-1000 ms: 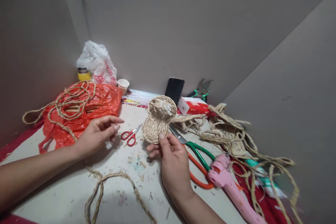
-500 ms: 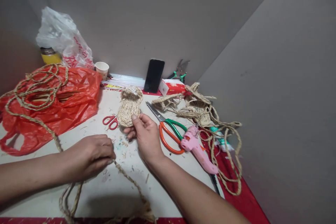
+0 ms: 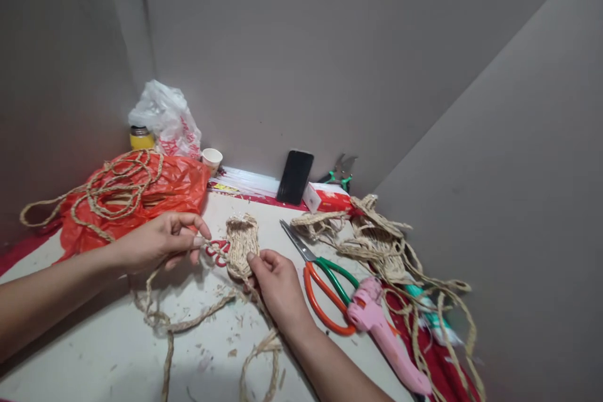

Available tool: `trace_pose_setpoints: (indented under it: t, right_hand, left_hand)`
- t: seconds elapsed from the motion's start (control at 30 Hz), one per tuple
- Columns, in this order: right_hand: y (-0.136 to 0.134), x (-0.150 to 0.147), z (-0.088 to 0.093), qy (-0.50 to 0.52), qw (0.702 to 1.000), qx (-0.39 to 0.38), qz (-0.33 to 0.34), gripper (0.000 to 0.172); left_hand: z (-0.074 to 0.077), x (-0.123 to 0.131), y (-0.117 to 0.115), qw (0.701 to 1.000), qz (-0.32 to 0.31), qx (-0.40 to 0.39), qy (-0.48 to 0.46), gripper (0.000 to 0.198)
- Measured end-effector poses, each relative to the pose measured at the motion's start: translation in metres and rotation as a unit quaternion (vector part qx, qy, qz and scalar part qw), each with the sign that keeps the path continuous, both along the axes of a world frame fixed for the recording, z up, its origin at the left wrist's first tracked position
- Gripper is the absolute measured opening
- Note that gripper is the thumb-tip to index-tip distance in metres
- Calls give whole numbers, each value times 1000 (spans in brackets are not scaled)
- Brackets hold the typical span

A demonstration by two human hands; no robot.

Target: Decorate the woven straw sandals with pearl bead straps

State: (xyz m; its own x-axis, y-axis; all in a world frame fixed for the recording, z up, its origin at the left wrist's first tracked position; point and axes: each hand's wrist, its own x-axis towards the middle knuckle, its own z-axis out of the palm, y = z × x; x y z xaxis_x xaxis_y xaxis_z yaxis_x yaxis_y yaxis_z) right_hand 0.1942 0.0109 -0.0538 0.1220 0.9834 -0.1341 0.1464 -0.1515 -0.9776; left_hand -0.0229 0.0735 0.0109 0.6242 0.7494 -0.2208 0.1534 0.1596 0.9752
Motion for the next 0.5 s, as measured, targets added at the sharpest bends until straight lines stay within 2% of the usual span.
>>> trace_pose_setpoints:
  t: [0.07,0.13,0.27,0.33,0.37,0.43,0.47,0.5]
  right_hand:
    - [1,5,2,-66,998,10,9,35]
    - [3,13,6,-137,990,30,14,35]
    - [3,28,17,-256,964,74,10,37]
    - [0,29,23,-298,950,97,7,36]
    - [-3,27,25,-311,944,108,8,34]
    - [-10,19,30,-326,934,143,40,25]
    - [-15,14,32,-329,927,165,74,20]
    - [-19,9,34,-333,916,189,118,18]
  left_hand:
    - [-3,0,3,1000,18,-8,-8,25]
    - [-6,-1,5,999,28,14,22,22]
    - [-10,-2,6,980,7,153,129,18]
    - [-9,-3,2,960,25,224,164,16]
    - [-7,-3,-2,942,38,272,190,15]
    - [-4,0,-14,878,42,396,265,17]
    - [-3,2,-22,841,20,448,301,21]
    - [-3,5,-30,818,-10,476,322,24]
